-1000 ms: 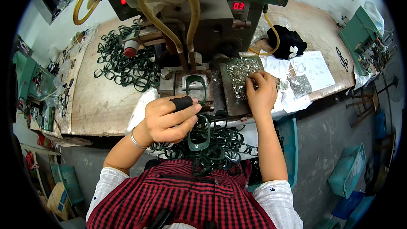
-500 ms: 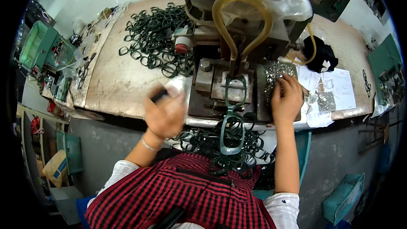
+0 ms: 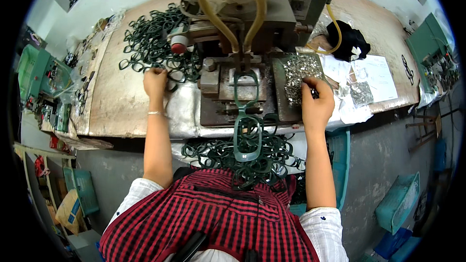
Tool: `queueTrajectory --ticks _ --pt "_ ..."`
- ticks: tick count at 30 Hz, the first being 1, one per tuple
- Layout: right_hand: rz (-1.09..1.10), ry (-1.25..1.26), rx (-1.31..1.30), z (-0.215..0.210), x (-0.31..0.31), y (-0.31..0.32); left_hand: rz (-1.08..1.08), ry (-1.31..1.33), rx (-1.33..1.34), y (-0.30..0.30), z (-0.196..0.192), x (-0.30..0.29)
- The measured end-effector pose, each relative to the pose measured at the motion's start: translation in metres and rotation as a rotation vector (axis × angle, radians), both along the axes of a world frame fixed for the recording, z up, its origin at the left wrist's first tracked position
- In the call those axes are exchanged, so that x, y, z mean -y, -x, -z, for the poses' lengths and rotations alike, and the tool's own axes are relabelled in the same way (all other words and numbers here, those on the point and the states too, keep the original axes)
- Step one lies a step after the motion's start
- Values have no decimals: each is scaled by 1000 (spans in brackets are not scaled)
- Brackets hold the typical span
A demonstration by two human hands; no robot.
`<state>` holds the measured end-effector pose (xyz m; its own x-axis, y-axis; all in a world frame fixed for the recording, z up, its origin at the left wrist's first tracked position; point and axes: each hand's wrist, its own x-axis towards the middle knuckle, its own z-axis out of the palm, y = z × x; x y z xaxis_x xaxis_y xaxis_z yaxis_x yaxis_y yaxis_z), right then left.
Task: The person repeatedly picks up green plastic frames and small metal pins, places them into a press machine, and activates the press to join the parts. The finished assemblies are placed into a pile on the table.
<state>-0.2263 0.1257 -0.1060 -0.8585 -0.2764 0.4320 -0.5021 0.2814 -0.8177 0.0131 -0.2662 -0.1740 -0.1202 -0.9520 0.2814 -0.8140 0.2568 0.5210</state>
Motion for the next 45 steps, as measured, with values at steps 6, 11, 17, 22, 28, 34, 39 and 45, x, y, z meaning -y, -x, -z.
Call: queueTrajectory --ticks 6,11,17,22,28,34,39,45 --pt "-295 156 114 -55 14 -39 287 213 -514 -13 -23 -27" --pt "-472 337 288 -77 61 -57 653 -208 -1278 7 -99 -101" --pt "-523 475 455 -84 66 -61 1232 70 -1360 27 -191 -172" --pt "-540 524 561 -100 69 -80 1146 162 -1323 47 -205 -177" --pt "-542 254 184 -86 37 -64 1323 383 -1010 25 -172 -185" --pt "84 -455 -468 2 -2 7 1541 827 -426 29 -166 -202" --pt "46 -306 -319 -13 0 15 1571 972 -388 47 -154 -208" --pt "35 -237 -187 7 1 26 1556 964 -446 52 -144 -203"
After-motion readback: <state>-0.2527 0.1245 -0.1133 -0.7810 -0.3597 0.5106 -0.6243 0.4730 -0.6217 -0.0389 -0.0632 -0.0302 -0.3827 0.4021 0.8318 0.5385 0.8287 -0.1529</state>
